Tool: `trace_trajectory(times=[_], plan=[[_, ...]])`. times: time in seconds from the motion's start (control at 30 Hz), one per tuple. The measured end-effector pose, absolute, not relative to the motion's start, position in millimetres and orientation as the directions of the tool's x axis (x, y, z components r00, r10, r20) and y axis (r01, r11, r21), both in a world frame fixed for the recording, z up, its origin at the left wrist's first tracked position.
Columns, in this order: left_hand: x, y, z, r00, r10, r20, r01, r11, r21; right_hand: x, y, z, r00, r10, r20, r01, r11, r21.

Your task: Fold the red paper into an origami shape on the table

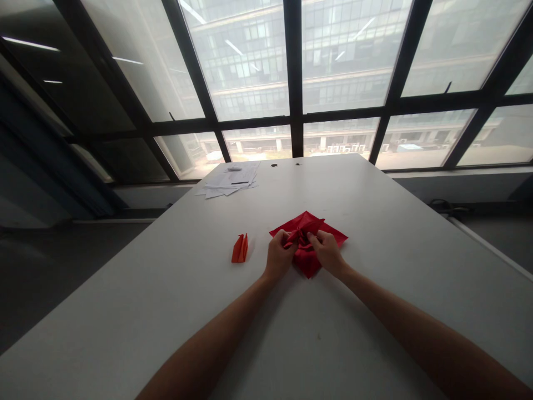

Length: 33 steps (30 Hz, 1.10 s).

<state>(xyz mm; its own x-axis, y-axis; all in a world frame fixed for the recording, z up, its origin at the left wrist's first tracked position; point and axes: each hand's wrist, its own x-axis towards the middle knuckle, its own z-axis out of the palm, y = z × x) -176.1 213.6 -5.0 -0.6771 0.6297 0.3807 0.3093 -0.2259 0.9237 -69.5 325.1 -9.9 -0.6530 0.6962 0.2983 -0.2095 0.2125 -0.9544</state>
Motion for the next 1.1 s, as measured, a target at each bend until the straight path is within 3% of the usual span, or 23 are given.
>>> trace_trajectory(times=[0.17,0.4,0.63,0.77,0.83,0.97,1.1], plan=[[-175.6,215.8,-5.4,-0.685,0.641,0.347,0.238,-0.253,0.938,-71.7,328.9,-14.9,-0.575,0.769,0.279,-0.258,0.153,-0.954],[-176.0,217.5,-4.7,-0.668,0.686,0.289,0.077,-0.323,0.943,-69.0,327.4,-11.8,-0.576,0.752,0.321,-0.3,0.17,-0.939],[-177.2,211.8,-0.7,-0.608,0.685,0.402,0.223,-0.339,0.914,-67.4,327.4,-7.4,-0.546,0.74,0.393,-0.372,0.205,-0.905],[-171.5,206.6,6.3,-0.375,0.756,0.537,0.426,-0.374,0.824,-67.9,336.2,-12.4,-0.54,0.78,0.316,-0.405,0.089,-0.91],[-170.2,206.7,5.6,-0.268,0.799,0.539,0.39,-0.421,0.818,-65.8,341.7,-14.5,-0.578,0.77,0.268,-0.411,0.009,-0.912],[-175.5,214.7,-2.8,-0.454,0.783,0.425,0.208,-0.371,0.905,-59.8,346.0,-12.7,-0.681,0.7,0.216,-0.397,-0.104,-0.912],[-182.2,222.5,-7.2,-0.541,0.775,0.327,0.198,-0.26,0.945,-56.8,339.0,-6.3,-0.769,0.613,0.181,-0.362,-0.184,-0.914]])
